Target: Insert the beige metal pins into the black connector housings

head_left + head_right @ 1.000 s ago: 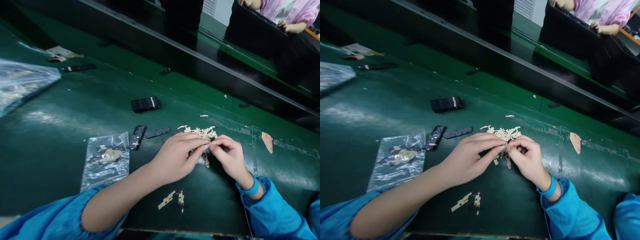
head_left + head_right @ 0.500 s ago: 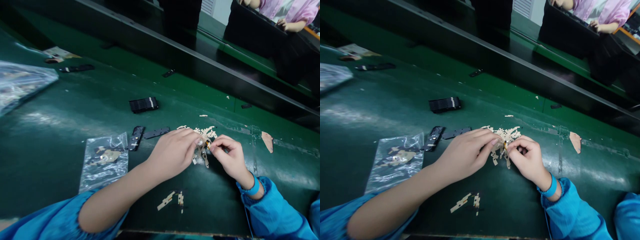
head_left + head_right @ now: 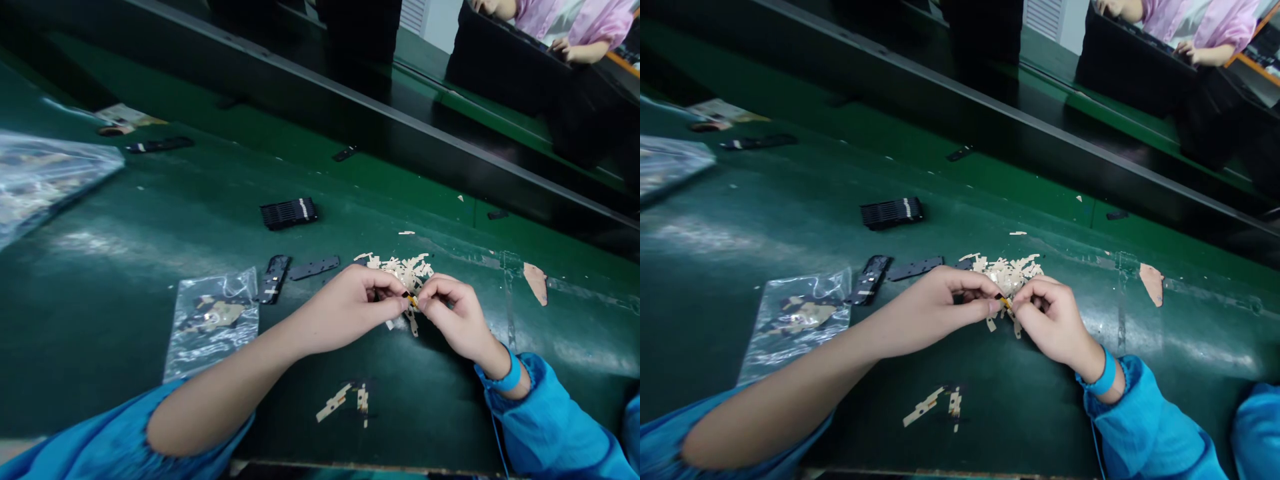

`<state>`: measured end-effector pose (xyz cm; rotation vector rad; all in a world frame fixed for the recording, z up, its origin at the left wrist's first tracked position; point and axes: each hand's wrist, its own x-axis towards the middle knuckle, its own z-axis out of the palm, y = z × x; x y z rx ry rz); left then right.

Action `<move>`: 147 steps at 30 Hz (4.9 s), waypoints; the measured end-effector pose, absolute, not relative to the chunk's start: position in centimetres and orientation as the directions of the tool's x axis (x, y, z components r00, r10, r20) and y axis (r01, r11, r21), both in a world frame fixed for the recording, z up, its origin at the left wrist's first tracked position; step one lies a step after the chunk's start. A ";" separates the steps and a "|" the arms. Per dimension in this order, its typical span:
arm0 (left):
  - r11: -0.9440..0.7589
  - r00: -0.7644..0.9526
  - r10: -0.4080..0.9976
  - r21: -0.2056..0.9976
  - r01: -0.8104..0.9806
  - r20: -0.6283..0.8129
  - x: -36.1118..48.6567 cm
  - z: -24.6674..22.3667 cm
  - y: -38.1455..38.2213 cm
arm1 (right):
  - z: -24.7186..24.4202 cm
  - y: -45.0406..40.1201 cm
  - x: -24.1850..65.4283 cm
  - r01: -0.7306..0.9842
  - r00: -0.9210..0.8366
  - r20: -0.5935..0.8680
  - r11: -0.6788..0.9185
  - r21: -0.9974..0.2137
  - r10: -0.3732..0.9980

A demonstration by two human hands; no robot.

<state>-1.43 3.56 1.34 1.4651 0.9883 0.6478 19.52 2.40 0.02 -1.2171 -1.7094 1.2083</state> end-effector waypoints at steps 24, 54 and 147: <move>-0.503 0.507 0.826 0.725 0.471 0.245 -1.3 0.4 2.0 | 0.4 1.8 19.4 0.548 -0.322 0.183 0.341 -0.764 0.929; 0.708 0.653 0.606 0.682 -0.183 -0.454 -0.6 0.5 2.8 | 1.5 2.5 19.8 0.177 -0.342 0.351 0.427 -0.887 0.872; 0.222 0.318 0.895 0.932 0.287 -0.312 -1.6 1.2 2.9 | -1.9 2.9 18.4 -0.086 -0.014 -0.290 -0.290 -0.953 0.957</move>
